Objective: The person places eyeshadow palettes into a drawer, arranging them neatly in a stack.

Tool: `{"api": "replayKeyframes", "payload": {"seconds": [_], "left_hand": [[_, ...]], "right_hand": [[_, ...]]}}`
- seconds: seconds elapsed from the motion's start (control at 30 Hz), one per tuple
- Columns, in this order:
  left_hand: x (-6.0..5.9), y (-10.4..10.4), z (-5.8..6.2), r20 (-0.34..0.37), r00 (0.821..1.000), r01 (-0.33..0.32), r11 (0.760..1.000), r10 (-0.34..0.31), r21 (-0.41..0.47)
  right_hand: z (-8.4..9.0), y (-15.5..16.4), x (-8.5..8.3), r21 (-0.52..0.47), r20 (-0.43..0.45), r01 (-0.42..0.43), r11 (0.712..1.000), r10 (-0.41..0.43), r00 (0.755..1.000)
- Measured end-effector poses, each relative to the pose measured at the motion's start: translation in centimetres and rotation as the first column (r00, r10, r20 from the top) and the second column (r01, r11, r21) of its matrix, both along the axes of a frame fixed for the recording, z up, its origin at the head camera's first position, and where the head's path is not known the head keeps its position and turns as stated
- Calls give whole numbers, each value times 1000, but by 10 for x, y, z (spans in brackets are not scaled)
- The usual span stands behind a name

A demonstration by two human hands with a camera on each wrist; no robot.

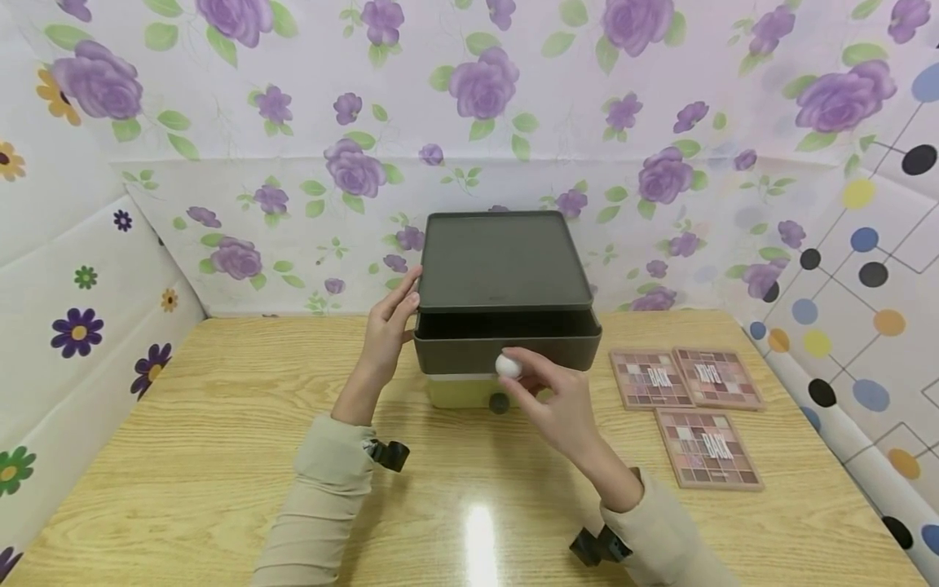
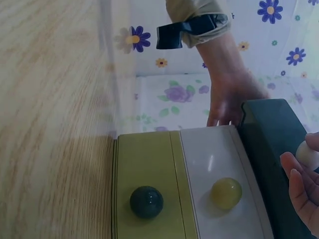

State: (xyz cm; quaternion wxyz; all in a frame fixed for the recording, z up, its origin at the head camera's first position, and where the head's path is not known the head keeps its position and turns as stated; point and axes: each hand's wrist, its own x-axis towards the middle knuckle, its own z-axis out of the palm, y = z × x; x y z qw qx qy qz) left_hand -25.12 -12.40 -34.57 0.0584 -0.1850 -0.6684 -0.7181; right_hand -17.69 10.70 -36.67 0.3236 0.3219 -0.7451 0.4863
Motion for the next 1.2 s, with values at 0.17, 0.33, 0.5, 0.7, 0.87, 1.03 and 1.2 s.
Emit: {"api": "replayKeyframes", "payload": {"seconds": [0.17, 0.33, 0.5, 0.7, 0.87, 1.03, 1.2], "left_hand": [[0, 1, 0, -8, 1000, 2, 1000, -2, 16], [0, 1, -1, -18, 1000, 11, 999, -11, 36], [0, 1, -1, -22, 1000, 6, 1000, -5, 24], [0, 1, -1, -12, 1000, -10, 1000, 10, 6], [0, 2, 0, -6, 1000, -13, 1000, 13, 17], [0, 2, -1, -15, 1000, -12, 1000, 12, 19], [1, 4, 0, -27, 1000, -8, 1000, 9, 30]], "right_hand": [[-1, 1, 6, -6, -9, -16, 1000, 16, 1000], [0, 1, 12, -11, -2, -40, 999, 40, 999], [1, 3, 17, 0, -17, -48, 999, 48, 999], [1, 4, 22, 2, -14, -60, 998, 60, 998], [2, 7, 26, 0, -25, -77, 997, 77, 997], [3, 8, 32, 4, -20, -93, 996, 93, 995], [3, 8, 36, 1, -27, -102, 995, 102, 994]]}}
